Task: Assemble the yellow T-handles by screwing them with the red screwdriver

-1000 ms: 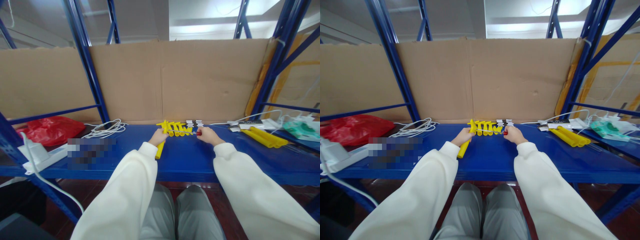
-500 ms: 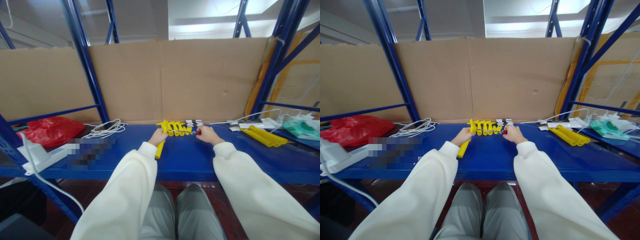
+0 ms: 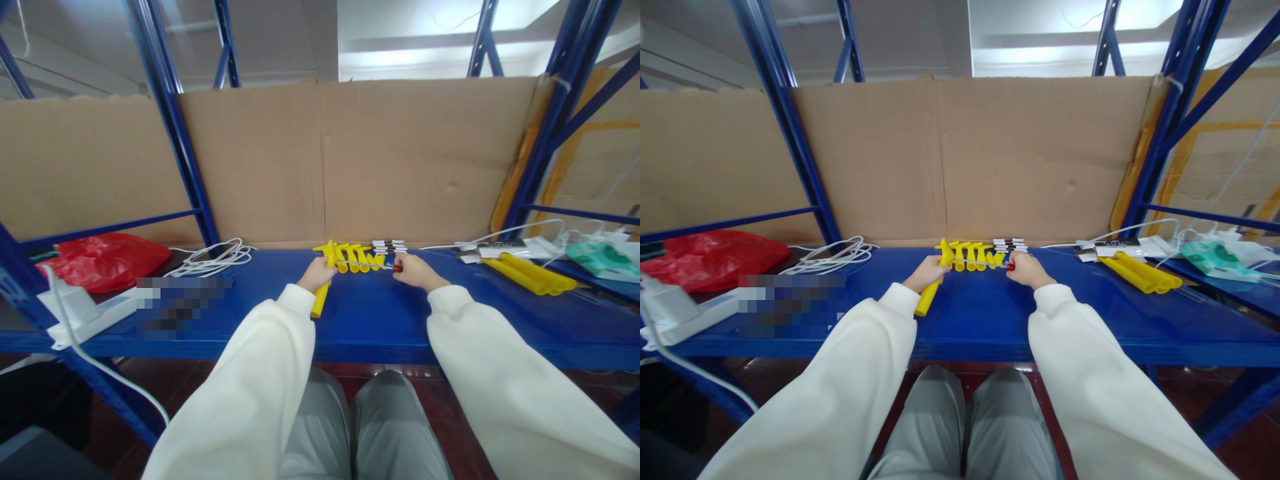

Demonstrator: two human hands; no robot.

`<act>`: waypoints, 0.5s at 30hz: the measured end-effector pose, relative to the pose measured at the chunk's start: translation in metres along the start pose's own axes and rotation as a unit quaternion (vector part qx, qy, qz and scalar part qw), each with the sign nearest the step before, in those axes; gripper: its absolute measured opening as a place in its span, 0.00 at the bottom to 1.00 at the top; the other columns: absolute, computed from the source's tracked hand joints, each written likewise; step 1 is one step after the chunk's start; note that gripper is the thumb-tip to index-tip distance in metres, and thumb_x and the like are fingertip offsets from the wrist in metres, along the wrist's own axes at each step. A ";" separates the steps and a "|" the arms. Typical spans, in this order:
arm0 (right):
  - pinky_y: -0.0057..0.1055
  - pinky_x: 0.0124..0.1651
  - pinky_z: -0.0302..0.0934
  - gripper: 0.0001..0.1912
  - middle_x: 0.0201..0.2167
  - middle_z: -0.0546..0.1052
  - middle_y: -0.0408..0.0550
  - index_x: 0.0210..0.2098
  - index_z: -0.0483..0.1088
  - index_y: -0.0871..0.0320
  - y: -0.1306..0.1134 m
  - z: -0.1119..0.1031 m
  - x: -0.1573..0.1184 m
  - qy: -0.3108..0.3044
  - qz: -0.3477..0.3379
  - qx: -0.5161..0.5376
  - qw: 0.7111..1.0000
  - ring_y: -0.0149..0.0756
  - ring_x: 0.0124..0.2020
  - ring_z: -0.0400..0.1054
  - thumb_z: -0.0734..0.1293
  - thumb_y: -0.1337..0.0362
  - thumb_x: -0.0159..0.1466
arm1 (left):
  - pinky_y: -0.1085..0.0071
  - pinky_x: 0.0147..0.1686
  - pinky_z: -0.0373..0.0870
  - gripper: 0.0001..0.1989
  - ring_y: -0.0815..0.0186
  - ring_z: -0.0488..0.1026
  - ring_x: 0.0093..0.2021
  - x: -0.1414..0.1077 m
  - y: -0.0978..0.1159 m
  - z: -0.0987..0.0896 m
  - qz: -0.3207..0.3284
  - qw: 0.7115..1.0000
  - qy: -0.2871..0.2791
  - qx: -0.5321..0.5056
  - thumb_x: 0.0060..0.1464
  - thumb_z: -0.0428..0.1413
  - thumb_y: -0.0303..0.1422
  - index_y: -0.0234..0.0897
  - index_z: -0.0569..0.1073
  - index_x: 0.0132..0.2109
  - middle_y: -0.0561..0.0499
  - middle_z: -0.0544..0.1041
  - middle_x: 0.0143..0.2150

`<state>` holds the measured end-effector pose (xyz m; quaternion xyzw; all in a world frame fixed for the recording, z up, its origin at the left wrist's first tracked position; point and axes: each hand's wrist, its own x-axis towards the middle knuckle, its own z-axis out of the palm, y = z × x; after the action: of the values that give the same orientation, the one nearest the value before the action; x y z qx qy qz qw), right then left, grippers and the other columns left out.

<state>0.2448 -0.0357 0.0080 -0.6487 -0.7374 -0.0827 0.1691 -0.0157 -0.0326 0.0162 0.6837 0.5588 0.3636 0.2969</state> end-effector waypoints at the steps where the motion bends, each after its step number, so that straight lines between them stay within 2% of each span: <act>1: 0.29 0.35 0.58 0.08 0.33 0.80 0.49 0.36 0.72 0.55 0.001 0.001 0.000 -0.003 0.002 0.006 1.000 0.40 0.35 0.72 0.67 0.66 0.55 | 0.76 0.24 0.63 0.07 0.68 0.68 0.18 0.000 0.000 0.000 0.001 1.000 -0.001 -0.003 0.51 0.53 0.20 0.30 0.74 0.30 0.58 0.64 0.13; 3: 0.29 0.34 0.57 0.09 0.32 0.79 0.48 0.37 0.71 0.55 0.001 0.001 0.001 -0.007 0.003 0.013 1.000 0.39 0.34 0.72 0.67 0.67 0.55 | 0.76 0.23 0.63 0.07 0.68 0.68 0.18 0.000 0.000 0.000 0.001 1.000 -0.002 -0.007 0.51 0.53 0.20 0.31 0.74 0.30 0.58 0.64 0.13; 9: 0.33 0.42 0.60 0.05 0.38 0.80 0.50 0.34 0.71 0.55 -0.001 0.000 0.002 0.002 0.016 -0.011 1.000 0.43 0.41 0.74 0.65 0.67 0.57 | 0.76 0.22 0.62 0.06 0.68 0.67 0.17 0.000 0.000 0.000 -0.001 1.000 0.003 -0.004 0.50 0.53 0.20 0.30 0.74 0.31 0.58 0.64 0.13; 15: 0.29 0.35 0.58 0.07 0.34 0.80 0.50 0.36 0.70 0.54 0.000 0.000 0.000 -0.014 0.032 0.004 0.999 0.40 0.36 0.73 0.67 0.67 0.56 | 0.75 0.23 0.63 0.07 0.68 0.68 0.18 -0.001 0.001 -0.001 0.001 1.000 -0.005 -0.002 0.49 0.53 0.20 0.31 0.74 0.30 0.57 0.65 0.13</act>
<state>0.2451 -0.0353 0.0081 -0.6726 -0.7188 -0.0651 0.1633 -0.0159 -0.0334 0.0174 0.6853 0.5558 0.3619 0.3010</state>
